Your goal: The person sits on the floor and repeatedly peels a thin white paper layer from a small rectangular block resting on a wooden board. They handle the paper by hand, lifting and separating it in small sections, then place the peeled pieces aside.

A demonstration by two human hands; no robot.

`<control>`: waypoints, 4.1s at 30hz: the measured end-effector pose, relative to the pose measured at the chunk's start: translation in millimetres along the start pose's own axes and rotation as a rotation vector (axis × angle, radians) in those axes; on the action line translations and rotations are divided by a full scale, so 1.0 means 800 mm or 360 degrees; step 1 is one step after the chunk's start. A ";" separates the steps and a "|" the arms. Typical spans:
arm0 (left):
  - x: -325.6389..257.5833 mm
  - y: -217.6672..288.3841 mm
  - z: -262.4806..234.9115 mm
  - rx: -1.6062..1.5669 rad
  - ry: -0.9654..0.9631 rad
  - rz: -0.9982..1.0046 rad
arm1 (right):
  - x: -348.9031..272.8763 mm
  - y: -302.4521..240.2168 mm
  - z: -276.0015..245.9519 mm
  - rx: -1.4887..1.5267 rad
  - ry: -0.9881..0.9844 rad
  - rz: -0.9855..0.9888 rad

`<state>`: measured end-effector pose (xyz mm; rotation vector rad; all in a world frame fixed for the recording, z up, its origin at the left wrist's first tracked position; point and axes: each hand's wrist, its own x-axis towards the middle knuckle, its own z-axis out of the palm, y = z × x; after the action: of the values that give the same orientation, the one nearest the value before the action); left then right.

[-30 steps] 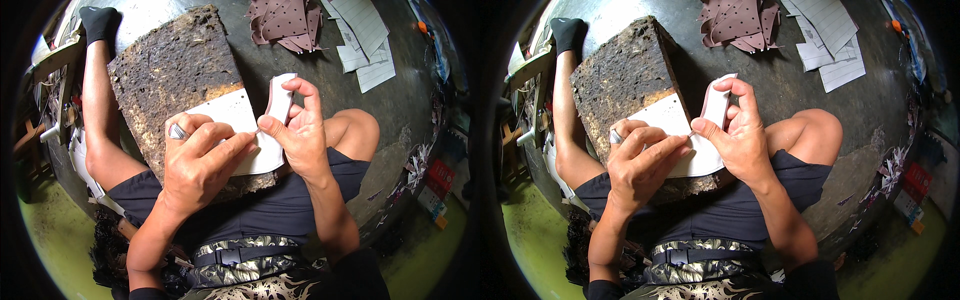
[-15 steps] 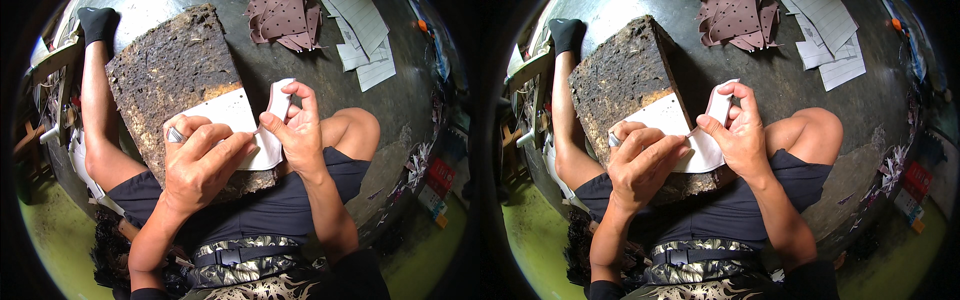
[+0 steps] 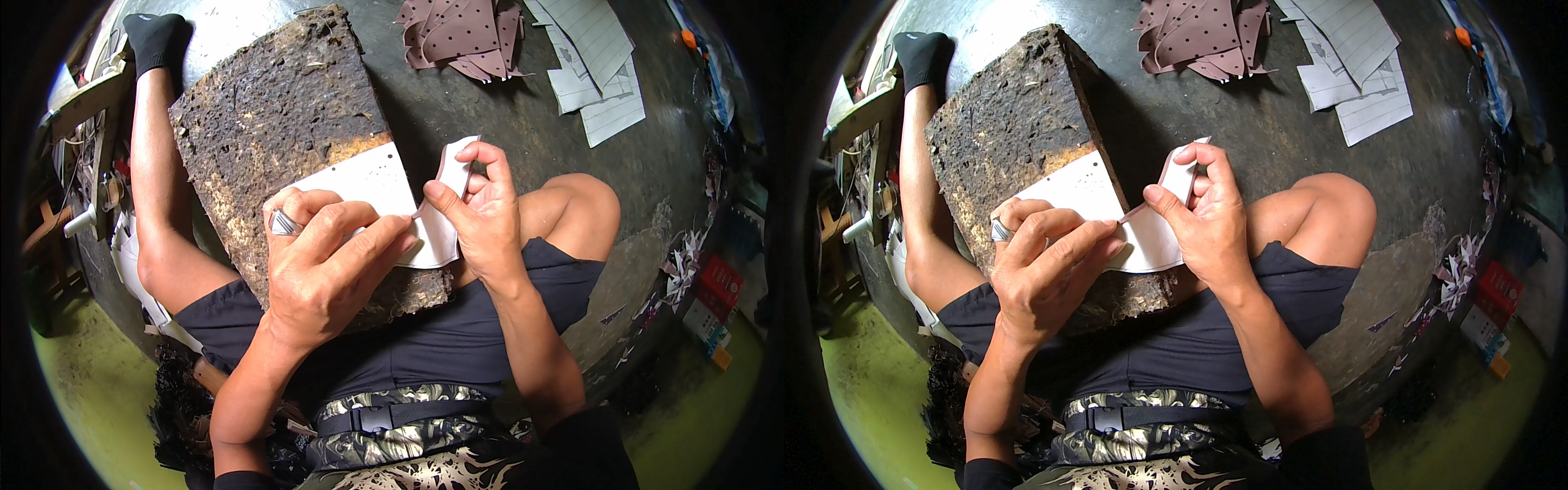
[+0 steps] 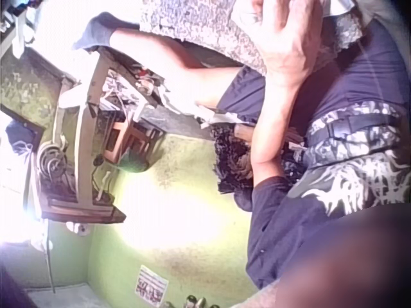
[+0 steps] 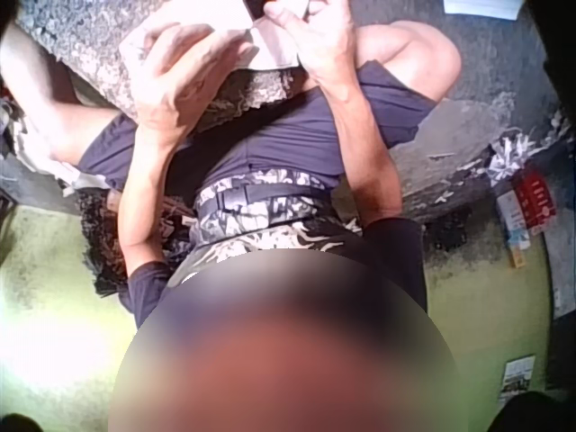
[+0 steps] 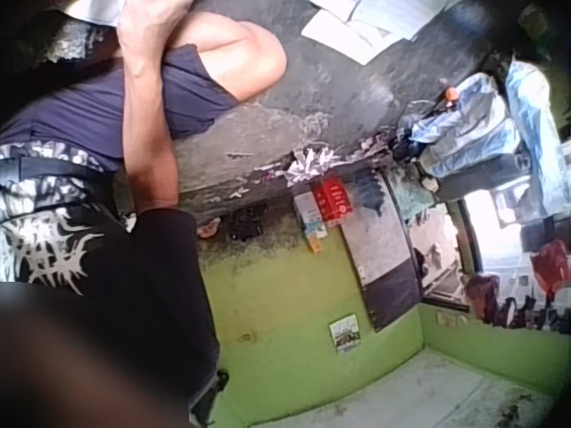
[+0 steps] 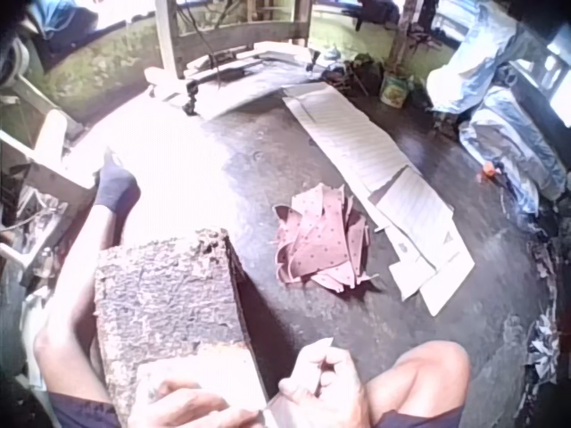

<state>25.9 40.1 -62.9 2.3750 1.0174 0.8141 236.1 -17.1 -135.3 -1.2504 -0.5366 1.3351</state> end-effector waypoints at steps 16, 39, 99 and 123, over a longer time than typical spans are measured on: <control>0.005 0.001 0.002 0.0069 -0.0001 0.0047 | 0.002 0.016 -0.016 -0.0313 0.0140 0.0073; 0.006 -0.007 0.000 0.0035 -0.0006 0.0009 | 0.001 -0.035 -0.006 -0.0757 -0.0446 -0.0123; -0.145 -0.017 -0.171 0.0219 0.0422 -0.0609 | 0.216 -0.158 -0.054 -0.0928 -0.0208 -0.1340; -0.338 -0.288 -0.280 0.1223 0.0294 -0.1288 | 0.039 -0.058 -0.133 -0.1465 -0.0041 -0.0194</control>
<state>-388.5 17.3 -125.6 2.0602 2.4789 0.3466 356.3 -16.8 -139.4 -1.8867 -1.3126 1.0064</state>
